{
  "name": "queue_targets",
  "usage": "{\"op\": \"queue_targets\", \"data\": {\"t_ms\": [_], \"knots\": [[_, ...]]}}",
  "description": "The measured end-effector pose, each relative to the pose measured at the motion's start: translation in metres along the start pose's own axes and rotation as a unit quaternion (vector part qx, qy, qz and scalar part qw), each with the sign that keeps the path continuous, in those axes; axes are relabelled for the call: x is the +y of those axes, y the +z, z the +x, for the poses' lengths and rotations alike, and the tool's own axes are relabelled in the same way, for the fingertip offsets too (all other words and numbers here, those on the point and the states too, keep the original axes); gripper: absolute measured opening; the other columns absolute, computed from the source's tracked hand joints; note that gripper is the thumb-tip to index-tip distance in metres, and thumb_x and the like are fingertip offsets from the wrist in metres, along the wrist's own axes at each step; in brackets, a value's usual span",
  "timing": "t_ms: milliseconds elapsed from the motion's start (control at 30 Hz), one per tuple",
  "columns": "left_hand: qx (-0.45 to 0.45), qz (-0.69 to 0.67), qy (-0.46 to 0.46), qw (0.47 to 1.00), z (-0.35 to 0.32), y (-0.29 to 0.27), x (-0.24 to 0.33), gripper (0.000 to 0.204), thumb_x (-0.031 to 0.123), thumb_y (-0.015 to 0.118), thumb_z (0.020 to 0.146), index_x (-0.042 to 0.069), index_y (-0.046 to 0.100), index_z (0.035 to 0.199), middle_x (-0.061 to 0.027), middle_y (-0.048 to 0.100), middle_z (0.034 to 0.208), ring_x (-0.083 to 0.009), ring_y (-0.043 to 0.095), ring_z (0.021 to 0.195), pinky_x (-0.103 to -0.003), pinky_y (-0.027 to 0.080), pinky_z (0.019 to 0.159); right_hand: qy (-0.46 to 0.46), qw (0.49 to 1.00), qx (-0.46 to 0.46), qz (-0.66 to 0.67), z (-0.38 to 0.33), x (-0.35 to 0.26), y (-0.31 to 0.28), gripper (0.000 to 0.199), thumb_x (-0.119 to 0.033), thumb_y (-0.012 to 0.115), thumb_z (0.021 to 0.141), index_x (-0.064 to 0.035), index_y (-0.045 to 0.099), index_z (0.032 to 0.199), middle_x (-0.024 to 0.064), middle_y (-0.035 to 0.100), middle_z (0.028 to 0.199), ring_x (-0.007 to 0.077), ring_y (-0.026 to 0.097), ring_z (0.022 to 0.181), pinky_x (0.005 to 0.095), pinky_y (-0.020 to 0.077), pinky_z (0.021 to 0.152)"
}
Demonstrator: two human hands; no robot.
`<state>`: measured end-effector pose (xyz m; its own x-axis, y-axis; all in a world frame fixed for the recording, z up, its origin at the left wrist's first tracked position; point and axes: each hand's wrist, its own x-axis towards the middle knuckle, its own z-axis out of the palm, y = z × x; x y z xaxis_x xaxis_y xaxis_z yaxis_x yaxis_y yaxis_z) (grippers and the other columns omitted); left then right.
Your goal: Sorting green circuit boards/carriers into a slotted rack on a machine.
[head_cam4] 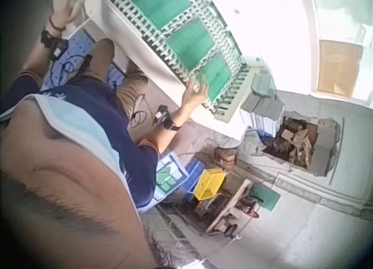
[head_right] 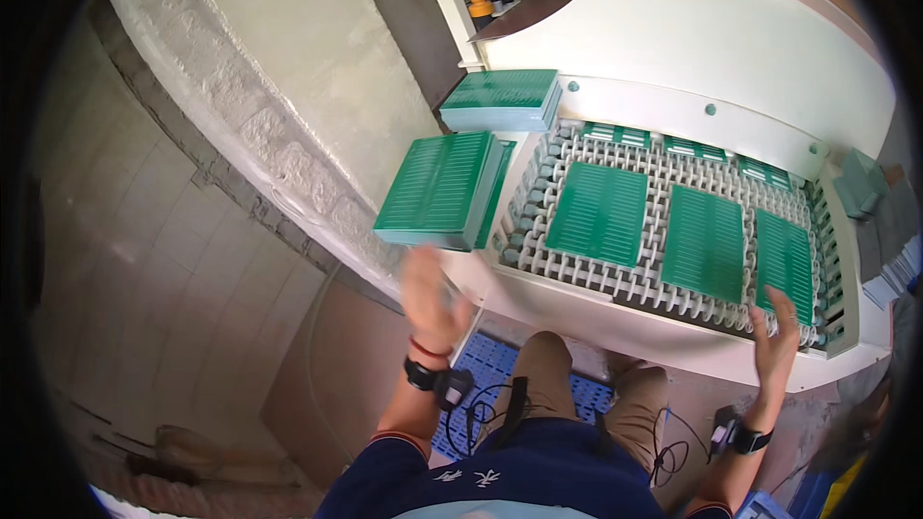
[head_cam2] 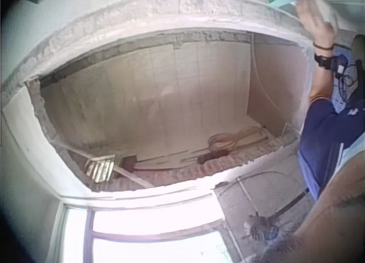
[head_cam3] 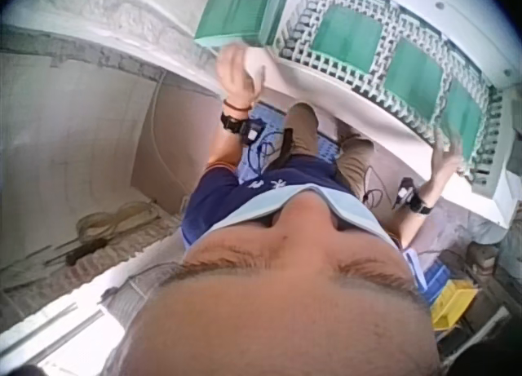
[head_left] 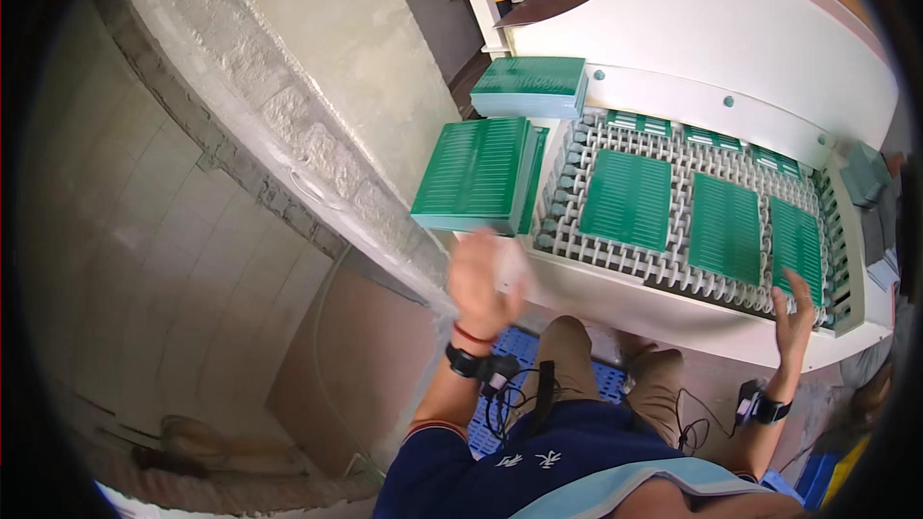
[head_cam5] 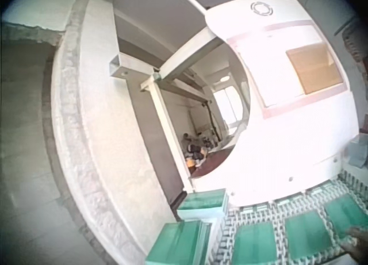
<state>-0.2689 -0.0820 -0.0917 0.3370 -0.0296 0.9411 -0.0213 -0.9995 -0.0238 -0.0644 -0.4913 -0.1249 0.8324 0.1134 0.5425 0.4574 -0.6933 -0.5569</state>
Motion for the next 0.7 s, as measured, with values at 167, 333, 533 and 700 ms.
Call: {"op": "queue_targets", "data": {"t_ms": [167,333,533,700], "knots": [[0.089,0.185,-0.211,0.956,0.014,-0.021,-0.086,0.048,0.031,0.059,0.083,-0.008,0.051,0.11,-0.0256,0.055,0.106,-0.0431,0.052,0.096,-0.047,0.041,0.083,-0.108,0.927,-0.225,0.281,-0.013,-0.127,0.042,0.027,-0.015,0.068,0.076,0.0007,0.064,0.097,0.0144,0.064,0.094,0.0251,0.06,0.091,0.032,0.0441,0.083],[-0.058,0.156,-0.361,0.917,0.028,-0.019,-0.09,0.043,0.036,0.055,0.086,-0.005,0.062,0.097,-0.0234,0.061,0.094,-0.0373,0.058,0.09,-0.041,0.045,0.076,-0.148,0.853,-0.319,0.385,0.012,-0.202,0.108,0.028,-0.022,0.066,0.079,0.0021,0.064,0.094,0.0135,0.065,0.086,0.0202,0.062,0.077,0.0287,0.0479,0.069],[-0.05,0.201,-0.283,0.937,0.025,-0.018,-0.086,0.042,0.035,0.061,0.082,-0.004,0.06,0.094,-0.0218,0.06,0.098,-0.0366,0.056,0.094,-0.041,0.046,0.079,-0.12,0.85,-0.373,0.352,0.05,-0.276,0.164,0.041,-0.033,0.064,0.08,0.0047,0.063,0.095,0.0108,0.064,0.076,0.0165,0.062,0.071,0.0274,0.0495,0.061],[-0.022,0.209,-0.226,0.951,0.021,-0.015,-0.085,0.042,0.035,0.062,0.081,-0.004,0.06,0.095,-0.0221,0.06,0.101,-0.0377,0.054,0.1,-0.043,0.044,0.083,0.022,0.817,-0.429,0.384,0.05,-0.312,0.182,0.049,-0.035,0.064,0.081,0.0112,0.059,0.097,0.0099,0.061,0.077,0.0118,0.058,0.061,0.0234,0.0504,0.046]]}}
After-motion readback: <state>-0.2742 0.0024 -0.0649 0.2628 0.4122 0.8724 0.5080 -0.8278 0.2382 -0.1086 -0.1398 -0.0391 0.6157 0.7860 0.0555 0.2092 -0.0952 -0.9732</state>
